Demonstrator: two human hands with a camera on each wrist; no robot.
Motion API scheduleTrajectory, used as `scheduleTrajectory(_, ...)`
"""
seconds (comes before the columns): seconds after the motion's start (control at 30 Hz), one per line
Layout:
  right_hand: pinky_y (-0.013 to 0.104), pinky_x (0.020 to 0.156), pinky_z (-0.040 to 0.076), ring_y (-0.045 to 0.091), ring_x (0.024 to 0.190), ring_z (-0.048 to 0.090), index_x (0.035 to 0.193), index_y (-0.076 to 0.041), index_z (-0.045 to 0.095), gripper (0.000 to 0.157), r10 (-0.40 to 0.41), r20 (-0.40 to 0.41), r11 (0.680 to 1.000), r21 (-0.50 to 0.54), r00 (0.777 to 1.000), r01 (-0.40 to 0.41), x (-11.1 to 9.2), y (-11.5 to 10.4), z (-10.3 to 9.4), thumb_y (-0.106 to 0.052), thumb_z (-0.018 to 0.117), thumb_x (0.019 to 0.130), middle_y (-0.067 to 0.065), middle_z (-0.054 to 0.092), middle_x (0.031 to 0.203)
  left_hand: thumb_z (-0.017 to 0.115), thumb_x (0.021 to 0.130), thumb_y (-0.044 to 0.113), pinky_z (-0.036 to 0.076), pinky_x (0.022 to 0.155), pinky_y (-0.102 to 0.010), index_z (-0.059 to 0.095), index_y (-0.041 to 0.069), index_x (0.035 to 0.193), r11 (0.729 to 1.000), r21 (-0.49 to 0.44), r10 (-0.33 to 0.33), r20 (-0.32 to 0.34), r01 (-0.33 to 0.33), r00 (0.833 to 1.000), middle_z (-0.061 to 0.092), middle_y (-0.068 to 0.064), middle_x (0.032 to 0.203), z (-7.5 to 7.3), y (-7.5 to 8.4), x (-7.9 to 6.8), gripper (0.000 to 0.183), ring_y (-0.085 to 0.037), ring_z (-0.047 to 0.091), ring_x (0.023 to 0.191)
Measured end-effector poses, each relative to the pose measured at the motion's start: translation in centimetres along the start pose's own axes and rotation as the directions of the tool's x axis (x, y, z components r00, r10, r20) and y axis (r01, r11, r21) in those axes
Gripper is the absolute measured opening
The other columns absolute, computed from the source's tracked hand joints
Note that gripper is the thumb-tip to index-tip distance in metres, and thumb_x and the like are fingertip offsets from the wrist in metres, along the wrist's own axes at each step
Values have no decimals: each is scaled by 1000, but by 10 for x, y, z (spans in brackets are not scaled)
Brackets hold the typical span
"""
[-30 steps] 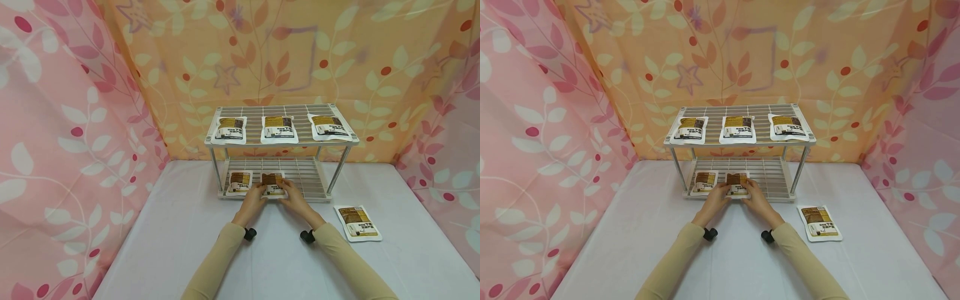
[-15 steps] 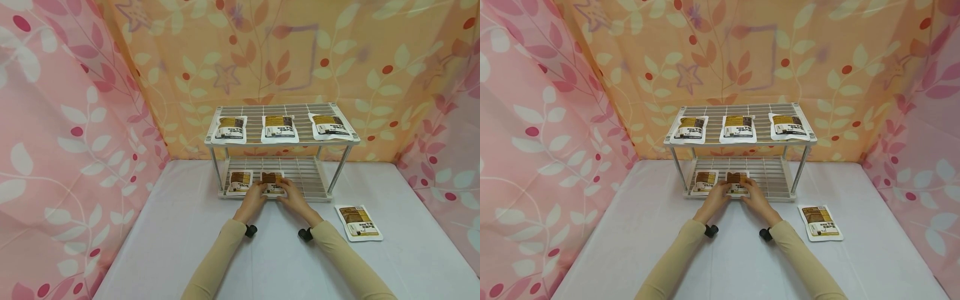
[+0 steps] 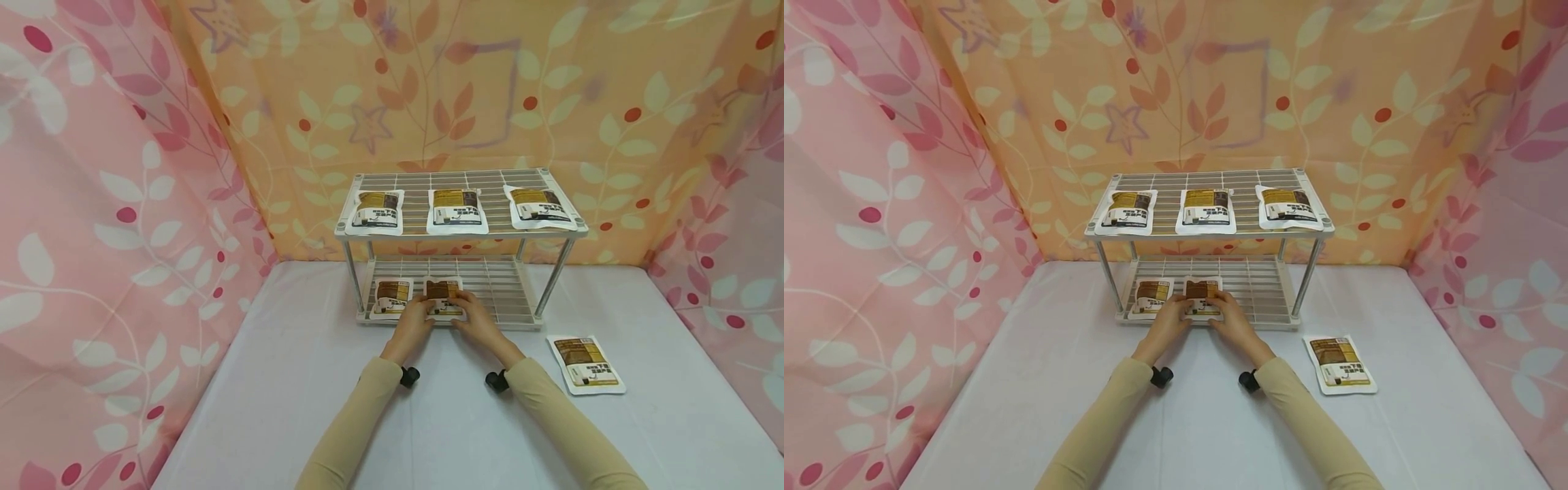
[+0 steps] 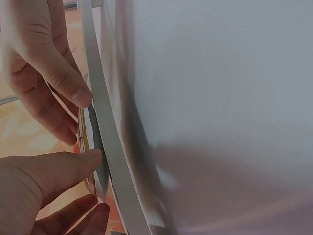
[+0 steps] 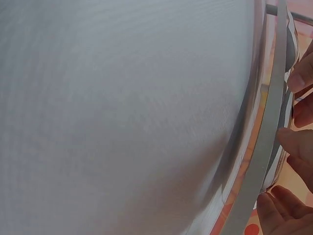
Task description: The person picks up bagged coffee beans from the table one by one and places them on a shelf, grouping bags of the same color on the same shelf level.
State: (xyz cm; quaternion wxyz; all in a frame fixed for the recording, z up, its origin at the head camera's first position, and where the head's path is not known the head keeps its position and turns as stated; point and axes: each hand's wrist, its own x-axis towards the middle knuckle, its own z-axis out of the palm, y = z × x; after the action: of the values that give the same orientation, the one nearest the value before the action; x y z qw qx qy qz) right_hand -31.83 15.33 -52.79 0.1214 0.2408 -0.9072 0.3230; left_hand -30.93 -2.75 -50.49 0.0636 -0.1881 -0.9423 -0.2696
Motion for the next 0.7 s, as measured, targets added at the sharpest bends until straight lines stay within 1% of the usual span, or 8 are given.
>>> scheduleTrajectory(0.17, 57, 90, 44, 46, 113, 48, 121, 4, 57, 48, -2, 7, 999, 38, 1000, 1, -2, 0, -3, -3, 73, 76, 30, 44, 130, 68, 80, 4, 46, 95, -40, 61, 2, 121, 1000, -14, -11, -16, 11, 1000, 54, -18, 126, 0, 3, -2, 42, -32, 51, 116)
scheduleTrajectory(0.23, 57, 90, 44, 47, 114, 47, 122, 4, 56, 48, -11, 9, 999, 52, 1000, 10, -3, 1, -4, -2, 72, 77, 31, 43, 131, 68, 80, 3, 47, 94, -40, 60, 2, 121, 1000, -25, -7, -33, 7, 999, 54, -18, 126, 0, 4, -4, 42, -32, 51, 116)
scheduleTrajectory(0.37, 59, 89, 43, 49, 114, 45, 123, 4, 55, 49, -41, 4, 997, 59, 999, 41, -8, 3, -5, -2, 71, 78, 33, 42, 131, 68, 80, 4, 46, 95, -39, 60, 3, 121, 1000, -18, 8, -68, -9, 998, 55, -17, 126, 3, 6, -6, 43, -31, 50, 117)
scheduleTrajectory(0.53, 61, 88, 43, 49, 114, 45, 125, 3, 54, 50, -64, -11, 996, 54, 998, 64, -17, 2, -11, -4, 70, 78, 33, 42, 130, 68, 82, 10, 46, 95, -38, 59, 4, 121, 998, 5, 57, -107, -57, 993, 55, -13, 125, 7, 13, -9, 41, -29, 51, 117)
scheduleTrajectory(0.7, 61, 89, 42, 48, 115, 46, 124, 3, 54, 48, -81, -13, 996, 43, 997, 81, -26, 1, -19, -6, 70, 79, 32, 43, 130, 69, 81, 13, 48, 93, -37, 60, 6, 121, 992, 48, 122, -144, -116, 982, 57, -11, 122, 11, 20, -14, 41, -28, 53, 114)
